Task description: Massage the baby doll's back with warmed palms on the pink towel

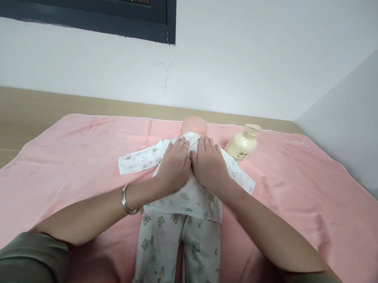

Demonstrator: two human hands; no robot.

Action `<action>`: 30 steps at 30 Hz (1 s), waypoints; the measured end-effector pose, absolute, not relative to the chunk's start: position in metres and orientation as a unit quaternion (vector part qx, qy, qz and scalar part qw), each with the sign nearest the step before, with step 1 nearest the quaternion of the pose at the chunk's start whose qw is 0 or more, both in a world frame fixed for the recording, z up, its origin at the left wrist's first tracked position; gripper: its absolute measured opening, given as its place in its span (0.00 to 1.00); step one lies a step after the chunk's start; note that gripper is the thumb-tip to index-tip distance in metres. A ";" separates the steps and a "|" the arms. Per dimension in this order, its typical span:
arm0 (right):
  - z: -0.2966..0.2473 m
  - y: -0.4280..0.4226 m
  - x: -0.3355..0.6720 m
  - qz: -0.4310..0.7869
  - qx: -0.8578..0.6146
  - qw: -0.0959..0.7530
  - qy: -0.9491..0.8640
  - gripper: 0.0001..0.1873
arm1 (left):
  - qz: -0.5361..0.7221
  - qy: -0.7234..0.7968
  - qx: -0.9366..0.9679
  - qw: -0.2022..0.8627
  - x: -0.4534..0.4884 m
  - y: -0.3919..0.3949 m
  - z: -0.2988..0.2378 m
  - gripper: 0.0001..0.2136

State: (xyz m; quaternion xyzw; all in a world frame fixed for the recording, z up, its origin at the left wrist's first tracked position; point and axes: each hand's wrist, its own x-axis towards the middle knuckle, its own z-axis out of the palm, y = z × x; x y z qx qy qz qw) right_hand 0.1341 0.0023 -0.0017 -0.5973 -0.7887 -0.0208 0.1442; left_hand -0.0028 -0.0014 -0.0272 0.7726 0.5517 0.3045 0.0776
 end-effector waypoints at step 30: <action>-0.007 0.031 0.140 0.040 -0.617 0.198 -0.761 0.32 | 0.317 0.550 0.769 0.073 -0.008 0.016 -0.025 0.23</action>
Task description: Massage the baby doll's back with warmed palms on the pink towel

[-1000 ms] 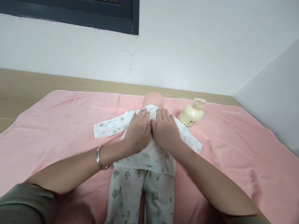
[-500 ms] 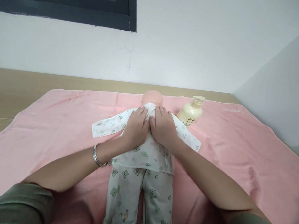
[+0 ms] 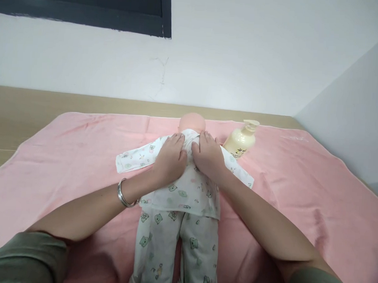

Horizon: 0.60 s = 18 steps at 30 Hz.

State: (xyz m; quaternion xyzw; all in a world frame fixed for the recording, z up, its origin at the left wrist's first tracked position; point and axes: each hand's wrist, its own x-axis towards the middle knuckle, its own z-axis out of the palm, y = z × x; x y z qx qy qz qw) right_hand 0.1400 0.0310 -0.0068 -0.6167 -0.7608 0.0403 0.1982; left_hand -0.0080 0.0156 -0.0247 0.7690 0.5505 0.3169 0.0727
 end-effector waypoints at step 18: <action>-0.006 -0.001 0.129 -0.010 -0.585 0.185 -0.789 0.34 | 0.259 0.551 0.791 0.064 -0.021 0.034 -0.017 0.15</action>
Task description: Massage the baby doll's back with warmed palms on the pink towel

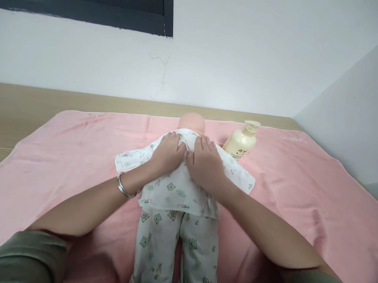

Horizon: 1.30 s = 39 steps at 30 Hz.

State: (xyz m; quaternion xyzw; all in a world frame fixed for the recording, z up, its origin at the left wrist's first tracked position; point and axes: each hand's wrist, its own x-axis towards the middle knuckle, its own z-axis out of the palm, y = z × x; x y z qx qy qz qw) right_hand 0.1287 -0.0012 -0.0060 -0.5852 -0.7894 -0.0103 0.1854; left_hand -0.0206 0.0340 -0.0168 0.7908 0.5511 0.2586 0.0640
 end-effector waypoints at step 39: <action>0.007 -0.007 0.140 -0.057 -0.552 0.134 -0.821 0.30 | 0.264 0.572 0.771 0.095 -0.012 0.024 -0.007 0.19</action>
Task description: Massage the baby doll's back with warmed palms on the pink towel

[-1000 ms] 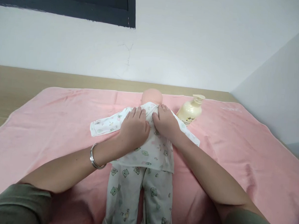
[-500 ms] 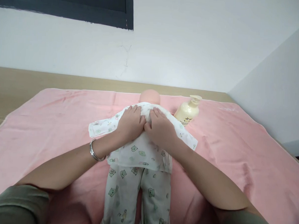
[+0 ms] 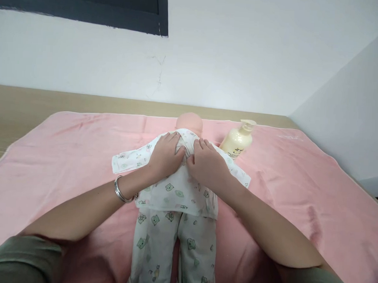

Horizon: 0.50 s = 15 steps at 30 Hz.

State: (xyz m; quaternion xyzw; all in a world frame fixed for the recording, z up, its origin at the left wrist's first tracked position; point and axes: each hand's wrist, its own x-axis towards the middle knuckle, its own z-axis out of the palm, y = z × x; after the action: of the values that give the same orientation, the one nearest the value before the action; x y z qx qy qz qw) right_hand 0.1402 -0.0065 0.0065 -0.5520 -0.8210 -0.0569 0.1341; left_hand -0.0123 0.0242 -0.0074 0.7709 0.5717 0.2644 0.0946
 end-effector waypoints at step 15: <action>-0.009 0.023 0.135 0.064 -0.577 0.245 -0.777 0.27 | 0.502 0.558 0.609 0.256 -0.013 0.021 -0.037 0.20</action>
State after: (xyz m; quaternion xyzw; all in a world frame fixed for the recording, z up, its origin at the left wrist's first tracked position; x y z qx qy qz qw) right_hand 0.1346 0.0227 -0.0088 -0.5766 -0.7769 0.0637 0.2446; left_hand -0.0127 0.0211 -0.0367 0.6095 0.5577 0.5021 0.2556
